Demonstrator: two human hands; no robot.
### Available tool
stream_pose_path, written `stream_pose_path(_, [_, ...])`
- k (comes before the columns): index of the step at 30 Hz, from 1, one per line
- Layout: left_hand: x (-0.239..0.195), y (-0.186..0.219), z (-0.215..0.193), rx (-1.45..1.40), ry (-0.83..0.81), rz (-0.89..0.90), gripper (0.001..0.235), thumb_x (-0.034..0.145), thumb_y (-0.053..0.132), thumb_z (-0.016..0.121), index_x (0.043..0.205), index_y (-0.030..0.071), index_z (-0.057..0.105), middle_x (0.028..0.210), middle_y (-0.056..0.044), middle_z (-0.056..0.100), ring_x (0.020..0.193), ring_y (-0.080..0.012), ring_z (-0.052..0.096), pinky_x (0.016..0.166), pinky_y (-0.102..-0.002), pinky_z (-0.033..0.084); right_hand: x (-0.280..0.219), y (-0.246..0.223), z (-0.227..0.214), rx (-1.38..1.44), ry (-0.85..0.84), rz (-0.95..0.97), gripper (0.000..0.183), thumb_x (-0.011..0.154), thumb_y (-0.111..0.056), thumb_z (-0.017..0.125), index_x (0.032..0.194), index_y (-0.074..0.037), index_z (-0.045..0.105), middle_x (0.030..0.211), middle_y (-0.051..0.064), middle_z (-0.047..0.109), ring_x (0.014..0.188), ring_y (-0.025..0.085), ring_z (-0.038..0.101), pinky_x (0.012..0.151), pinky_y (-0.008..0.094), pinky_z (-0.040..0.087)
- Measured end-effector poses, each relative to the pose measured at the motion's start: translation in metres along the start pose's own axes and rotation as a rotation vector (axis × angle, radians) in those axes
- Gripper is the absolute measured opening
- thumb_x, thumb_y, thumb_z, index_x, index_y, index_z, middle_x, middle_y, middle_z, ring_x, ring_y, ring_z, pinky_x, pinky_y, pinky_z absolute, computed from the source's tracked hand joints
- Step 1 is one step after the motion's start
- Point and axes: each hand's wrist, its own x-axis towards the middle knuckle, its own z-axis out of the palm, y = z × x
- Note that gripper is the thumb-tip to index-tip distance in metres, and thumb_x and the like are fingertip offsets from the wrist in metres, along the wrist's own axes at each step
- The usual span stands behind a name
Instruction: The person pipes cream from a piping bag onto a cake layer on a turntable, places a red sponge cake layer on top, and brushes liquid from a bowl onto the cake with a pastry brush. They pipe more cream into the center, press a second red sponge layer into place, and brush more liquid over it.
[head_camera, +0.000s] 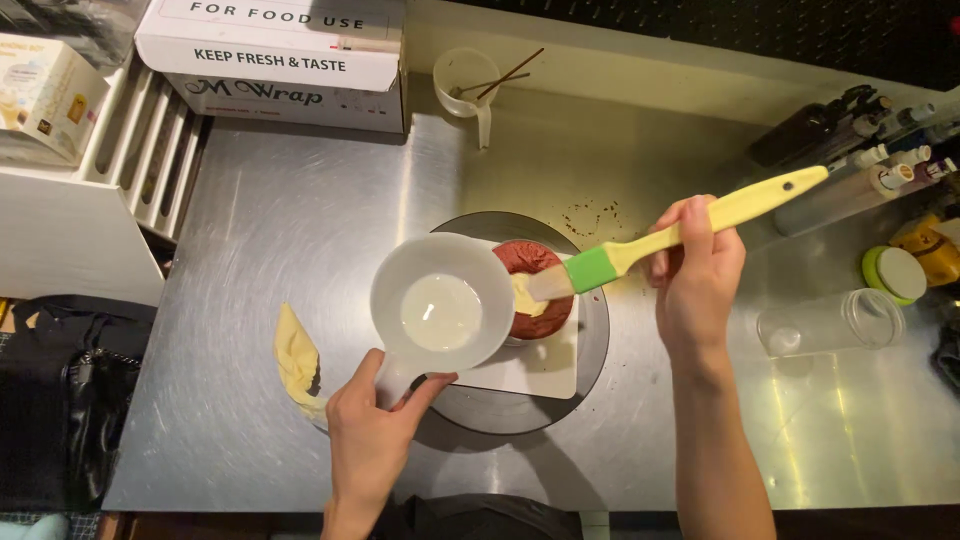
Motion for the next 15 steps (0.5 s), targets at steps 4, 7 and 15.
stream_pose_path(4, [0.001, -0.008, -0.009, -0.004, 0.075, 0.032, 0.041, 0.070, 0.027, 0.092, 0.088, 0.000, 0.066, 0.071, -0.011, 0.073, 0.058, -0.0124, 0.065, 0.057, -0.029, 0.052, 0.010, 0.051, -0.036, -0.092, -0.058, 0.113, 0.031, 0.115, -0.027, 0.049, 0.093, -0.007, 0.055, 0.072, -0.001, 0.049, 0.057, 0.006, 0.040, 0.050, 0.024, 0.030])
stream_pose_path(7, [0.002, -0.012, -0.014, -0.051, 0.074, -0.124, 0.039, 0.070, 0.025, 0.091, 0.090, 0.000, 0.068, 0.071, -0.009, 0.075, 0.060, -0.0113, 0.065, 0.058, -0.029, 0.053, 0.006, 0.068, -0.040, -0.219, -0.162, 0.222, 0.033, 0.112, -0.029, 0.048, 0.089, -0.007, 0.055, 0.062, -0.002, 0.044, 0.052, 0.006, 0.036, 0.047, 0.024, 0.028])
stream_pose_path(15, [0.005, -0.014, -0.020, -0.006, 0.103, -0.176, 0.040, 0.071, 0.024, 0.091, 0.095, 0.000, 0.071, 0.076, -0.007, 0.077, 0.064, -0.0107, 0.066, 0.061, -0.028, 0.055, 0.011, 0.054, -0.037, -0.551, -0.322, 0.133, 0.028, 0.109, -0.025, 0.053, 0.092, -0.004, 0.062, 0.066, -0.003, 0.052, 0.056, 0.005, 0.046, 0.049, 0.023, 0.037])
